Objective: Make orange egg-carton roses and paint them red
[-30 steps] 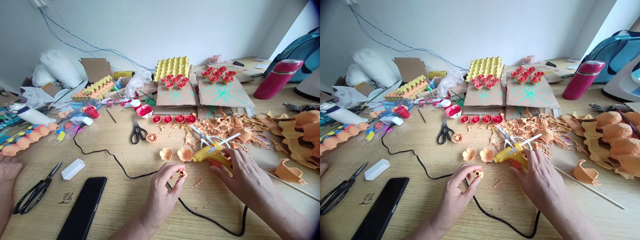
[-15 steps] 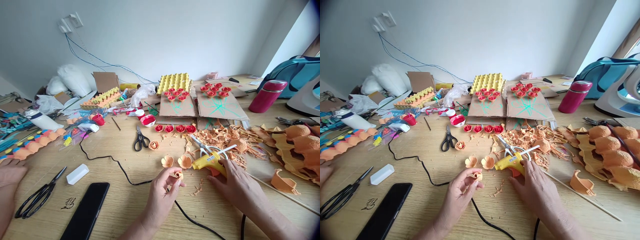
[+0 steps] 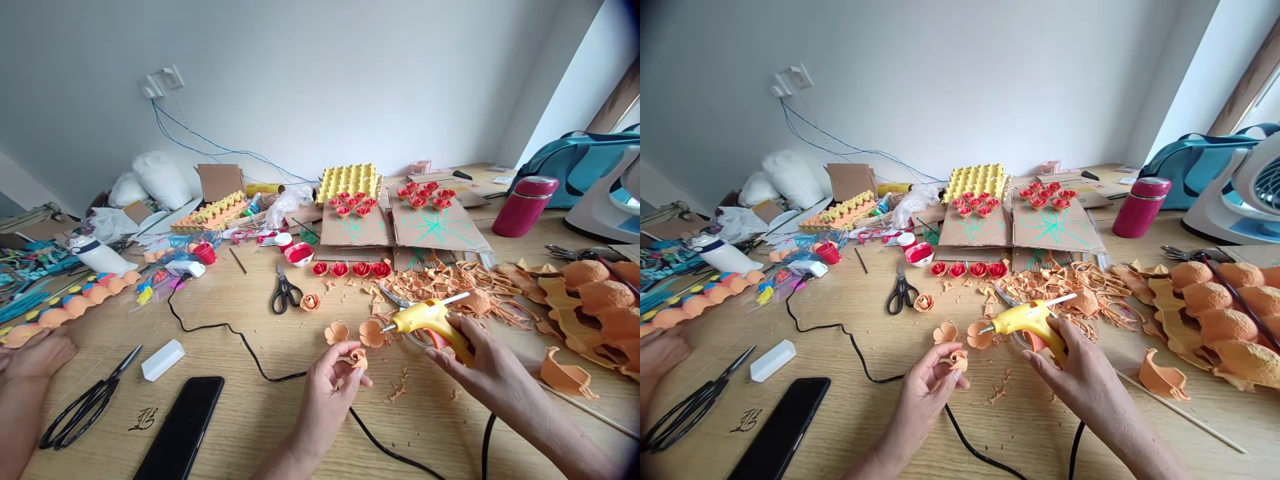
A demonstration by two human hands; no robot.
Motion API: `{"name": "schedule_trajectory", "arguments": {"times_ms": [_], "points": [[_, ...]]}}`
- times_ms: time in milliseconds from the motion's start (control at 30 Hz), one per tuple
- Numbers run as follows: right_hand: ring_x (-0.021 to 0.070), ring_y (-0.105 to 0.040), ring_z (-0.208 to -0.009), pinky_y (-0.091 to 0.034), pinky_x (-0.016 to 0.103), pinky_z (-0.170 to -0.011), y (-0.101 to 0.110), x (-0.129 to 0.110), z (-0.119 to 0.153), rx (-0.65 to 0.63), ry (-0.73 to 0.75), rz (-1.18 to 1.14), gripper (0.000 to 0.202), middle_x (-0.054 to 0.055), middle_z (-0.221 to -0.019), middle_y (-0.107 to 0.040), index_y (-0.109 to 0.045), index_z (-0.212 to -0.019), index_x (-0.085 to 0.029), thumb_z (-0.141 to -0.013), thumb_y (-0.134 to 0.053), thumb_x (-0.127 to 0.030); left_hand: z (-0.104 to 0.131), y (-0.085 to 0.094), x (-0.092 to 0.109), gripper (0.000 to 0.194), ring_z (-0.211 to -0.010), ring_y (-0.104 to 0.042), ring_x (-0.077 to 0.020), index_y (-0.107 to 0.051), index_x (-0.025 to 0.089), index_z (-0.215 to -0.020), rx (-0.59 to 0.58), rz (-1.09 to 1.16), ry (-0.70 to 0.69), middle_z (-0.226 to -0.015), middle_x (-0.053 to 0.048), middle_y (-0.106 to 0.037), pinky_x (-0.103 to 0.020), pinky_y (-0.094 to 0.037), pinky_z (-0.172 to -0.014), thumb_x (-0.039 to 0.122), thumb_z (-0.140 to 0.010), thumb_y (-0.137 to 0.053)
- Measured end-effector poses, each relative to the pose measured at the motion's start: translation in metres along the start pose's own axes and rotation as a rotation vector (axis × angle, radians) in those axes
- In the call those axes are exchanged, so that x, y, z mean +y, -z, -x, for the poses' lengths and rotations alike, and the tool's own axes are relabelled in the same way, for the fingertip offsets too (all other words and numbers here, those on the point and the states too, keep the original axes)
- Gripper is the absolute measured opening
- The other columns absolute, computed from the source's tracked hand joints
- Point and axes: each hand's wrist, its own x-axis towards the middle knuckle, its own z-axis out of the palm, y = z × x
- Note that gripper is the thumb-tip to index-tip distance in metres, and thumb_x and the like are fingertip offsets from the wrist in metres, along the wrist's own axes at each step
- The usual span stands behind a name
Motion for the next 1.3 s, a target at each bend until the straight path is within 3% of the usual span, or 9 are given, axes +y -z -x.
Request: {"name": "schedule_trajectory", "arguments": {"times_ms": [167,400,567,733,867,1133,1300], "points": [[0.0288,-0.078,-0.074,-0.06,0.035,-0.057,0.005,-0.011,0.0,0.038,-0.053,-0.1,0.045,0.011,-0.091,-0.081,-0.066,-0.105,-0.021,-0.085,-0.068,-0.061,-0.006,-0.002,0.009,0.043,-0.076,-0.074,-0.0168,-0.074,0.016,-0.105,-0.054,0.054,-0.025,-0.095,-0.008,-0.077,-0.03,-0.065,-0.076,0.054,-0.085,-0.083],[0.028,-0.077,-0.074,-0.06,0.036,-0.061,0.001,-0.009,0.0,0.127,-0.029,-0.101,0.049,0.011,-0.091,-0.079,-0.065,-0.107,-0.021,-0.084,-0.068,-0.064,-0.018,-0.003,0.038,0.037,-0.094,-0.073,-0.021,-0.08,0.018,-0.103,-0.099,0.066,0.016,-0.101,-0.009,-0.078,-0.031,-0.06,-0.086,0.045,-0.08,-0.088],[0.0299,-0.078,-0.077,-0.06,0.039,-0.064,-0.001,-0.011,0.0,0.128,-0.07,-0.09,0.053,0.012,-0.096,-0.079,-0.064,-0.111,-0.02,-0.082,-0.067,-0.065,-0.025,-0.007,0.028,0.039,-0.119,-0.069,-0.0314,-0.082,0.019,-0.1,-0.101,0.206,-0.014,-0.123,-0.014,-0.076,-0.036,-0.06,-0.093,0.049,-0.076,-0.091],[0.0301,-0.078,-0.078,-0.06,0.039,-0.066,-0.002,-0.012,0.001,0.114,-0.066,-0.081,0.05,0.012,-0.095,-0.078,-0.064,-0.11,-0.021,-0.081,-0.065,-0.062,-0.022,-0.007,0.018,0.042,-0.1,-0.074,-0.0252,-0.082,0.018,-0.103,-0.014,0.241,0.066,-0.106,-0.01,-0.08,-0.036,-0.059,-0.094,0.047,-0.075,-0.093],[0.0295,-0.077,-0.08,-0.059,0.038,-0.066,-0.004,-0.012,0.005,0.086,-0.051,-0.069,0.052,0.012,-0.096,-0.078,-0.064,-0.114,-0.02,-0.081,-0.068,-0.06,-0.019,-0.004,0.024,0.044,-0.103,-0.074,-0.0227,-0.08,0.019,-0.105,0.049,0.319,0.126,-0.105,-0.008,-0.081,-0.034,-0.056,-0.099,0.045,-0.074,-0.095],[0.0206,-0.068,-0.059,-0.055,0.032,-0.055,-0.007,-0.019,0.01,0.015,0.024,-0.095,0.048,0.006,-0.082,-0.074,-0.062,-0.112,-0.02,-0.087,-0.066,-0.06,-0.017,-0.006,0.022,0.041,-0.101,-0.072,-0.019,-0.078,0.019,-0.102,0.021,0.398,0.173,-0.104,-0.005,-0.078,-0.029,-0.055,-0.095,0.039,-0.072,-0.099],[0.0246,-0.072,-0.07,-0.055,0.033,-0.06,-0.01,-0.01,0.011,0.126,0.119,0.059,0.045,0.009,-0.091,-0.073,-0.06,-0.115,-0.021,-0.092,-0.062,-0.06,-0.015,-0.006,0.024,0.043,-0.097,-0.07,-0.0179,-0.078,0.018,-0.101,0.014,0.459,0.202,-0.101,-0.006,-0.077,-0.027,-0.054,-0.09,0.039,-0.071,-0.1]]}}
